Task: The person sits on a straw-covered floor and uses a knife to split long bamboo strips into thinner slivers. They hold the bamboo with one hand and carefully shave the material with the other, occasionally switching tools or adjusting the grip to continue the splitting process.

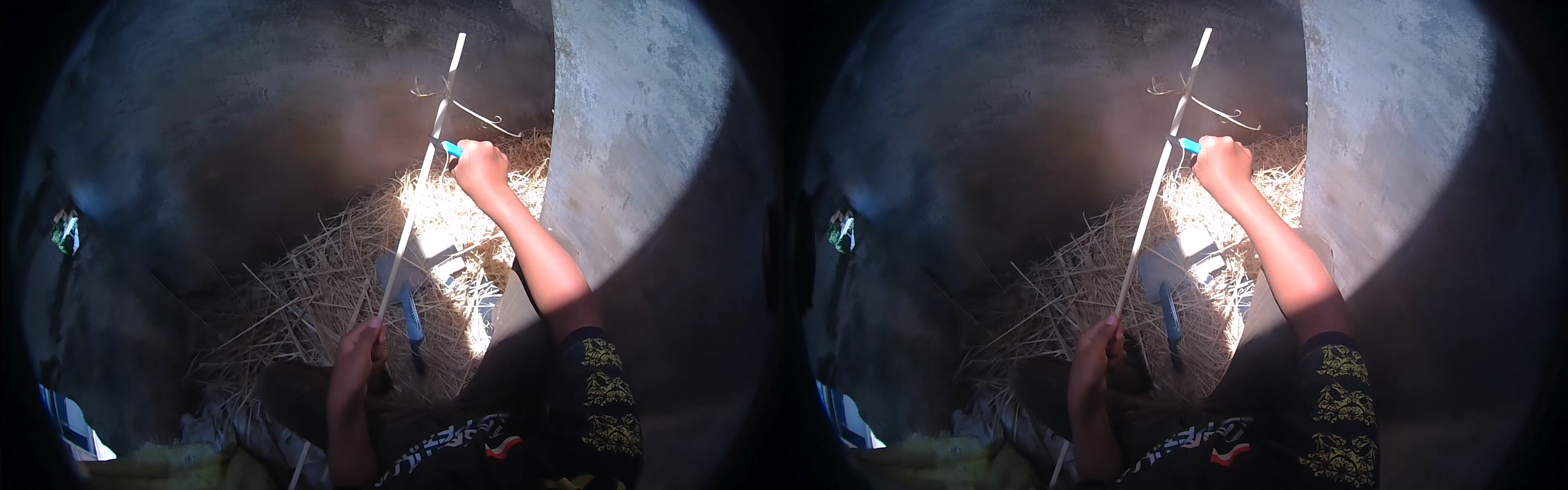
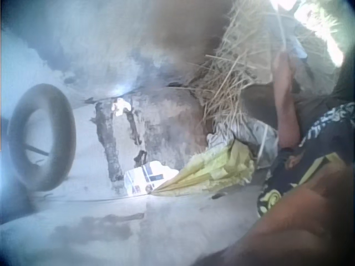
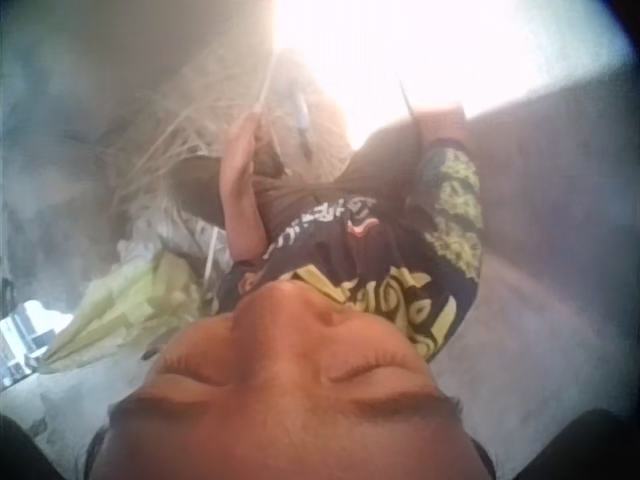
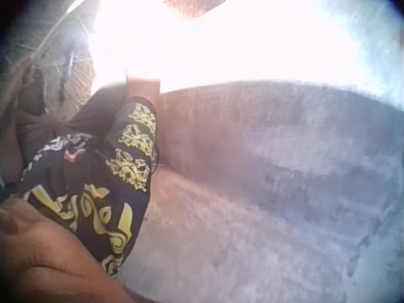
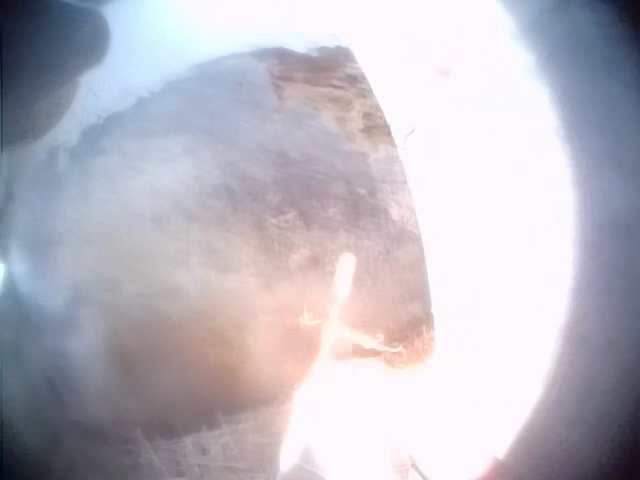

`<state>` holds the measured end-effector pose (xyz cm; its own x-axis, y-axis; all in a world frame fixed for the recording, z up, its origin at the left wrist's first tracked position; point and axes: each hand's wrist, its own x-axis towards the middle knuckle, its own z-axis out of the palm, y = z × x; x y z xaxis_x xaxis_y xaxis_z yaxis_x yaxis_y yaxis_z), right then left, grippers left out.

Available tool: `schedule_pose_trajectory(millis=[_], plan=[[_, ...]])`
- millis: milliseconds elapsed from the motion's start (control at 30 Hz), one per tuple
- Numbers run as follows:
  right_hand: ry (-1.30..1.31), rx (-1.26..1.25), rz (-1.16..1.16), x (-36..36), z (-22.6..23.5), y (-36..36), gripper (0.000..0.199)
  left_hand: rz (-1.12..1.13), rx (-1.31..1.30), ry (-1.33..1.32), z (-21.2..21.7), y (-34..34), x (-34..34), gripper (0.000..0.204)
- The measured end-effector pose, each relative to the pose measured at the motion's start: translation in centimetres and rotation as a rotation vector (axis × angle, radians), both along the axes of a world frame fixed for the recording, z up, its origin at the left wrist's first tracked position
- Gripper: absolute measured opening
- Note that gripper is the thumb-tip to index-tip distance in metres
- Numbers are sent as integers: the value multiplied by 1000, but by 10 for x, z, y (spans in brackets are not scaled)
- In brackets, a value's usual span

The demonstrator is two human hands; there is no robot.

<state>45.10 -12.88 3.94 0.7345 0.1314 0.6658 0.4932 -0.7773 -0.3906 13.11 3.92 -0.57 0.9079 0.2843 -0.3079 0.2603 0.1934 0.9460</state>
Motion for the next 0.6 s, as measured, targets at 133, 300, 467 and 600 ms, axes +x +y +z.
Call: schedule_pose_trajectory(millis=[133,300,467,600], plan=[[-114,128,326,-46,-18,48,11,47,-89,-107,28,10,25,25],[-355,135,667,-95,-28,99,13,114,-176,-232,52,19,41,23],[-457,93,596,-89,-17,119,18,167,-103,-294,51,22,49,24],[-249,21,365,-72,10,112,13,140,-109,-293,55,14,47,26]])
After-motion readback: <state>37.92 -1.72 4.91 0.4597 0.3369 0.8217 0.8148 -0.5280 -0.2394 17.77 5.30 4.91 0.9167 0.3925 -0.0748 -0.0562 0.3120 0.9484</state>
